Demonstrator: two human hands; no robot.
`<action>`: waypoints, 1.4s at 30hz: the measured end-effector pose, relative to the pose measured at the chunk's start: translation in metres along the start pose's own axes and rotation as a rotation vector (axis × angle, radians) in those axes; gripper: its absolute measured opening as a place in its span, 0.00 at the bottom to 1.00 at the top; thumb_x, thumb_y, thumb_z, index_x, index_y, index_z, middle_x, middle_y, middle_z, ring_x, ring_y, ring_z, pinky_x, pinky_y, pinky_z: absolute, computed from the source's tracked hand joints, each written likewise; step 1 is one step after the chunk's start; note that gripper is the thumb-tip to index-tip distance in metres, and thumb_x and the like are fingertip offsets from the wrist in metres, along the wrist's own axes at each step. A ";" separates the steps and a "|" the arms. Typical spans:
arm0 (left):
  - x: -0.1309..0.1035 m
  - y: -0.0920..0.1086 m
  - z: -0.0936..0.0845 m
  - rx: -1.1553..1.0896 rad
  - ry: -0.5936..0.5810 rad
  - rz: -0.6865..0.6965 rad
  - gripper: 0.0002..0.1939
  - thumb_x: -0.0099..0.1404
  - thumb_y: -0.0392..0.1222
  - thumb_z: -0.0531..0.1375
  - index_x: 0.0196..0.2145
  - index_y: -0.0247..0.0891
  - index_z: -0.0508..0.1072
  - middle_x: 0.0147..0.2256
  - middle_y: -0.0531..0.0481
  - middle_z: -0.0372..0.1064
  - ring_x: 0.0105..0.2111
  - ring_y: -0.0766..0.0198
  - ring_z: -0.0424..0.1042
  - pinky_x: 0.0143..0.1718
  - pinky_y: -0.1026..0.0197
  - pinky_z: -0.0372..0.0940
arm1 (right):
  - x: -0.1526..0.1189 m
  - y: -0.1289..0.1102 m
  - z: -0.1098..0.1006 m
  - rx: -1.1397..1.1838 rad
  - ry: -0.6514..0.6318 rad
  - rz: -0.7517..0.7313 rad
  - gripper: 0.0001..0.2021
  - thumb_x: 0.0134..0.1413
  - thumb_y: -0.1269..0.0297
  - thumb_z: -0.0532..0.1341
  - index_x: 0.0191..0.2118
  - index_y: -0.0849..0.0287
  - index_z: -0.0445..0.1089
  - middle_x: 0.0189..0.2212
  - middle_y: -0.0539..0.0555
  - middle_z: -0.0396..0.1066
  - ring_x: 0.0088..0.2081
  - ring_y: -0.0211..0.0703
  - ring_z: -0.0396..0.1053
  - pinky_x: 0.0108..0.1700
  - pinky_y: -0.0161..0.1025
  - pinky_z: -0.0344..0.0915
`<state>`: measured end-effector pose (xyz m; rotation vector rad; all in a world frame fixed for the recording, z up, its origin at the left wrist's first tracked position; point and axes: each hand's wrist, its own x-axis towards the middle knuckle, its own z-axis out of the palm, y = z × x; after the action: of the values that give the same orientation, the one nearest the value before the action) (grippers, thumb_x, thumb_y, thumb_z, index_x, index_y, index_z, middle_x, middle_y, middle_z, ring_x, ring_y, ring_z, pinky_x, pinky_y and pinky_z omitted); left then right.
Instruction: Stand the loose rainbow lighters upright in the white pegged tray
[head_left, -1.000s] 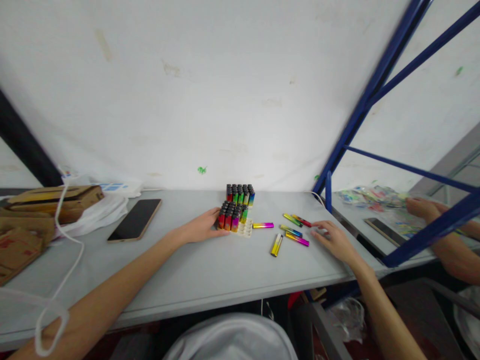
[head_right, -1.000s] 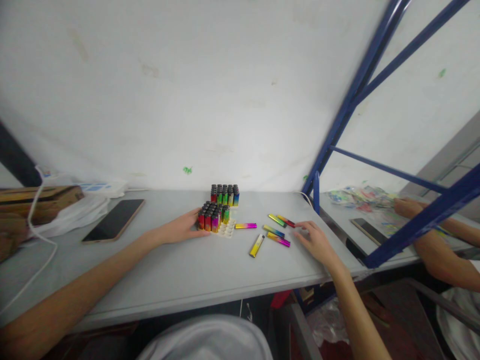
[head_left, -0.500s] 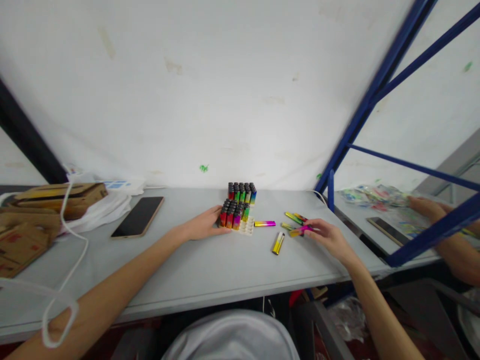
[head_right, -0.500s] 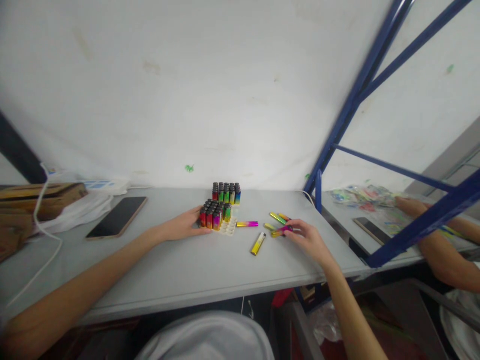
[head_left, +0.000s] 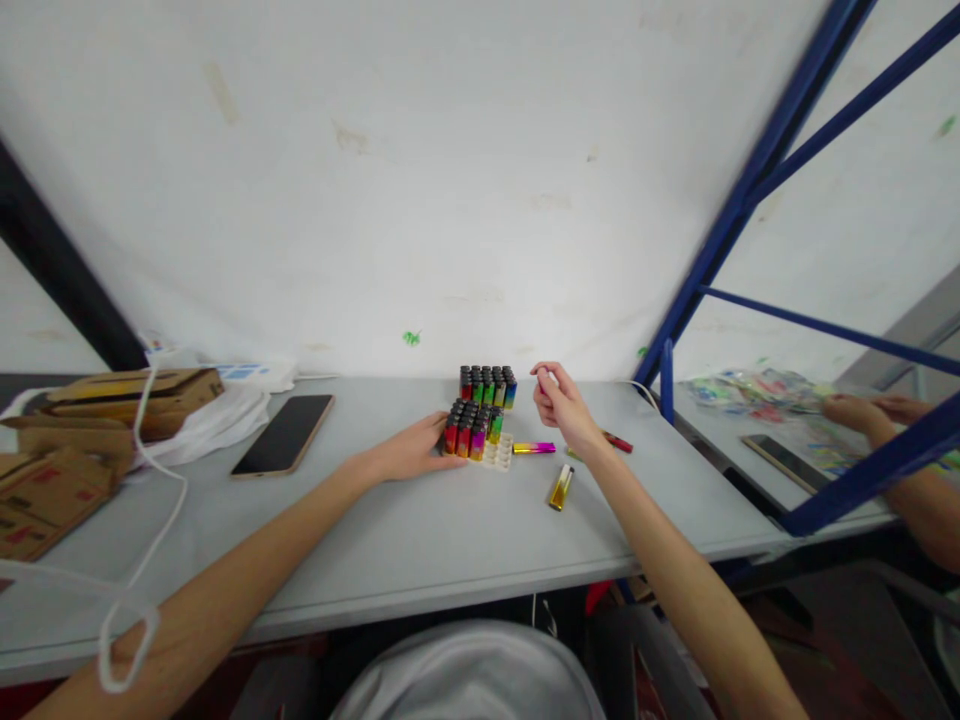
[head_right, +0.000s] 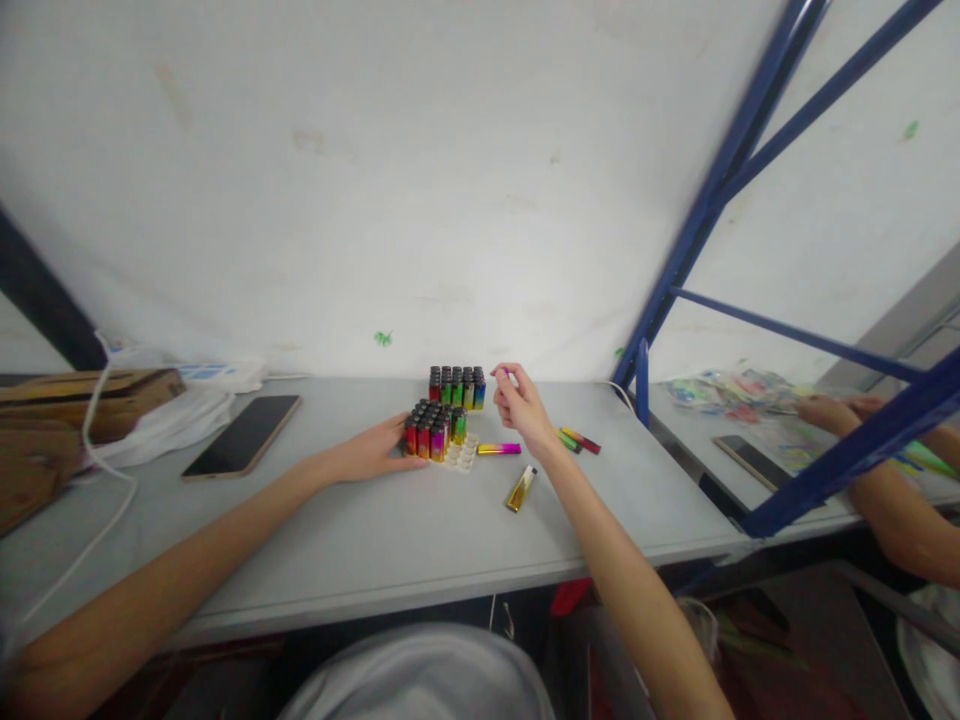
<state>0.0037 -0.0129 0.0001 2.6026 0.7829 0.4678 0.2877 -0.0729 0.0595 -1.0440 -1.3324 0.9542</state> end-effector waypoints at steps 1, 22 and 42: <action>0.000 0.000 0.000 -0.002 0.006 0.004 0.29 0.69 0.64 0.61 0.55 0.38 0.75 0.56 0.40 0.70 0.55 0.46 0.70 0.62 0.48 0.65 | 0.002 0.007 0.009 -0.051 0.005 -0.010 0.25 0.58 0.33 0.60 0.42 0.51 0.64 0.20 0.39 0.49 0.18 0.34 0.42 0.20 0.33 0.41; -0.001 0.002 -0.001 -0.049 0.016 0.033 0.29 0.69 0.63 0.62 0.57 0.39 0.75 0.58 0.39 0.69 0.58 0.45 0.68 0.66 0.47 0.62 | -0.013 0.042 0.020 -0.600 0.192 -0.285 0.23 0.62 0.46 0.53 0.22 0.53 0.52 0.17 0.45 0.50 0.23 0.38 0.50 0.28 0.38 0.46; -0.001 0.000 0.001 -0.077 0.032 0.054 0.32 0.68 0.64 0.63 0.60 0.38 0.73 0.61 0.38 0.68 0.61 0.44 0.67 0.68 0.45 0.60 | -0.019 0.031 0.017 -0.701 0.016 -0.451 0.22 0.71 0.46 0.55 0.29 0.56 0.65 0.24 0.49 0.63 0.27 0.40 0.62 0.32 0.38 0.61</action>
<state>0.0032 -0.0132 -0.0010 2.5562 0.6926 0.5455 0.2715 -0.0816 0.0241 -1.1746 -1.8446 0.1255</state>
